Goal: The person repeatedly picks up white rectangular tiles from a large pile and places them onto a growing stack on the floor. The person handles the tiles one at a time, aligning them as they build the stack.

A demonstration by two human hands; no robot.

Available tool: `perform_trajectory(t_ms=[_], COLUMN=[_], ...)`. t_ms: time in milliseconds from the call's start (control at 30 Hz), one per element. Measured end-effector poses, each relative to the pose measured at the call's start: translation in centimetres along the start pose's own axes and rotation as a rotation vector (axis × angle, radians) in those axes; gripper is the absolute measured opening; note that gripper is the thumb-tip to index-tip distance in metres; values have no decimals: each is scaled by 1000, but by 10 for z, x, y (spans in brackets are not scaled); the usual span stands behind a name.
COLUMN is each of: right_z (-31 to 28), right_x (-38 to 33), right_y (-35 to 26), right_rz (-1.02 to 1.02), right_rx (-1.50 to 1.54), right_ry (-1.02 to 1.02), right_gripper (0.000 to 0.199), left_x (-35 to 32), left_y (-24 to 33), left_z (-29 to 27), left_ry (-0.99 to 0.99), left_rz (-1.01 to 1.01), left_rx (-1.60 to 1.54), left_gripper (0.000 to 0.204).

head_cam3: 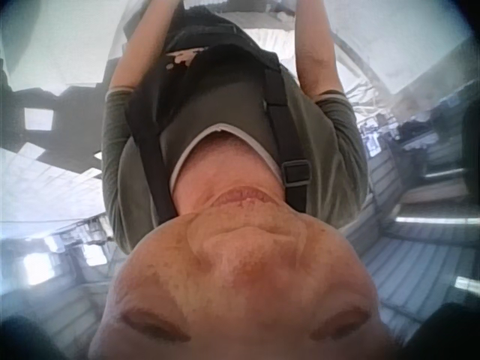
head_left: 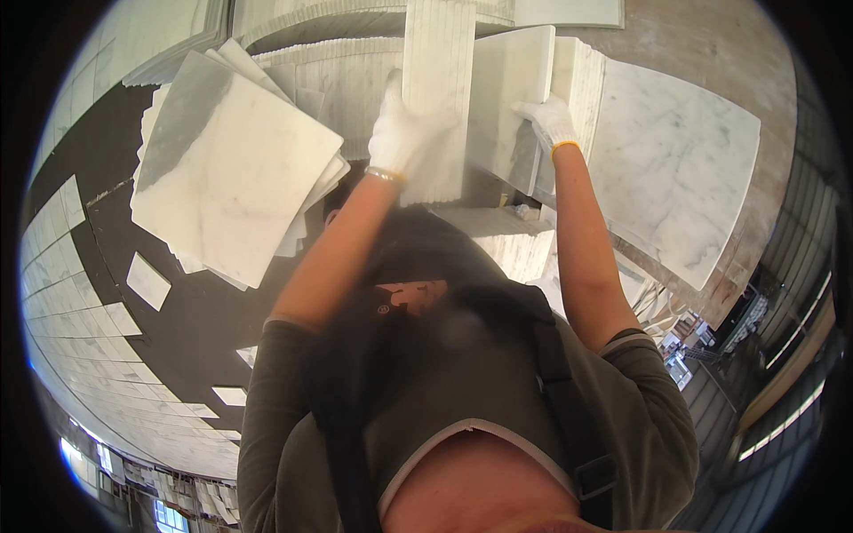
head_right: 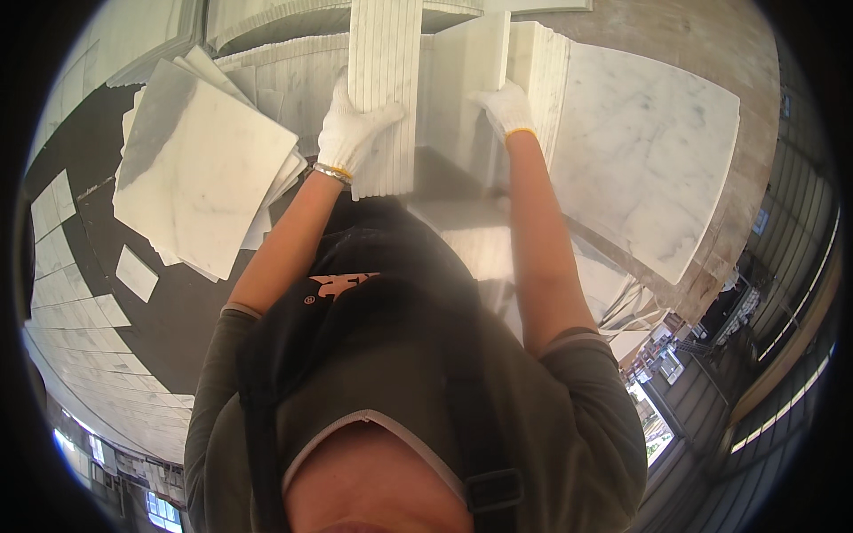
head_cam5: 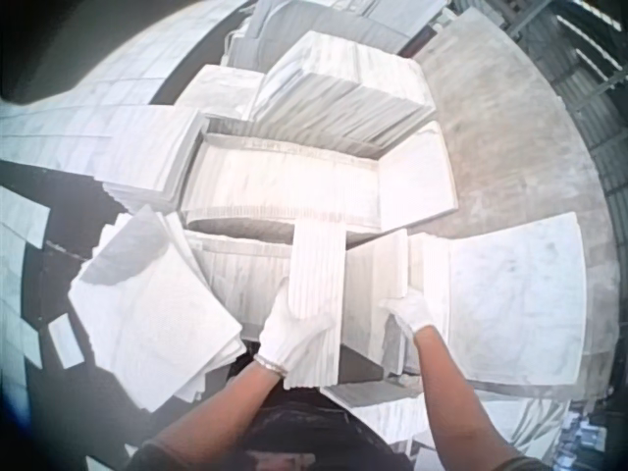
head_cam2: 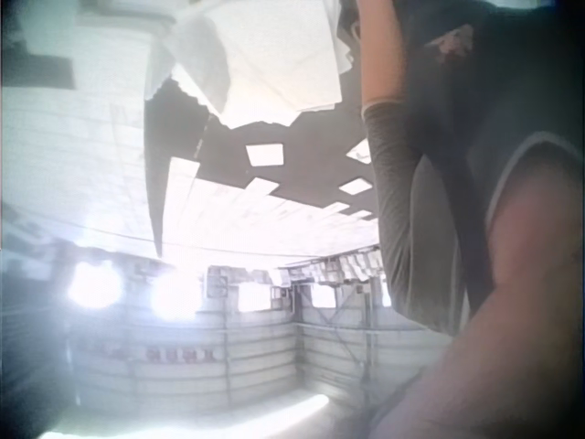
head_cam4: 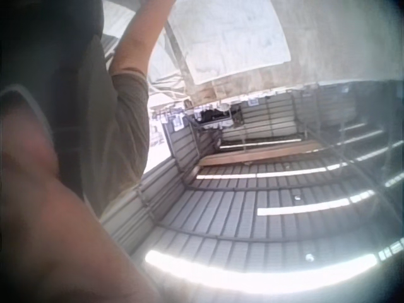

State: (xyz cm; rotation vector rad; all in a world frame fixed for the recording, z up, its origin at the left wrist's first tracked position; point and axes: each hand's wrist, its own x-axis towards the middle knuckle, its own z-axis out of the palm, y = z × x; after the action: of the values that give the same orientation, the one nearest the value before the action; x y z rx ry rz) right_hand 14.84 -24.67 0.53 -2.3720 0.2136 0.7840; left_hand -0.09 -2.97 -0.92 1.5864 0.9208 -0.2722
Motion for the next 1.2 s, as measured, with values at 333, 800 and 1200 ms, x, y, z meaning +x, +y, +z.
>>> perform_trajectory(t_ms=[333,800,1200], right_z=[-77,-228,-38], right_x=[-26,-197,-130], right_y=[-6,-152,-219], right_rz=[-3,-432,-453], right_rx=[173,219,583], right_ry=[-107,234,-252], right_gripper=[35,38,39], left_x=[-5,-9,4], left_y=[8,10,-16], left_z=[-2,-6,11], left_ry=[-9,-45,1], left_rz=[40,68,253], left_rx=[-70,-125,51], left_gripper=[103,101,82])
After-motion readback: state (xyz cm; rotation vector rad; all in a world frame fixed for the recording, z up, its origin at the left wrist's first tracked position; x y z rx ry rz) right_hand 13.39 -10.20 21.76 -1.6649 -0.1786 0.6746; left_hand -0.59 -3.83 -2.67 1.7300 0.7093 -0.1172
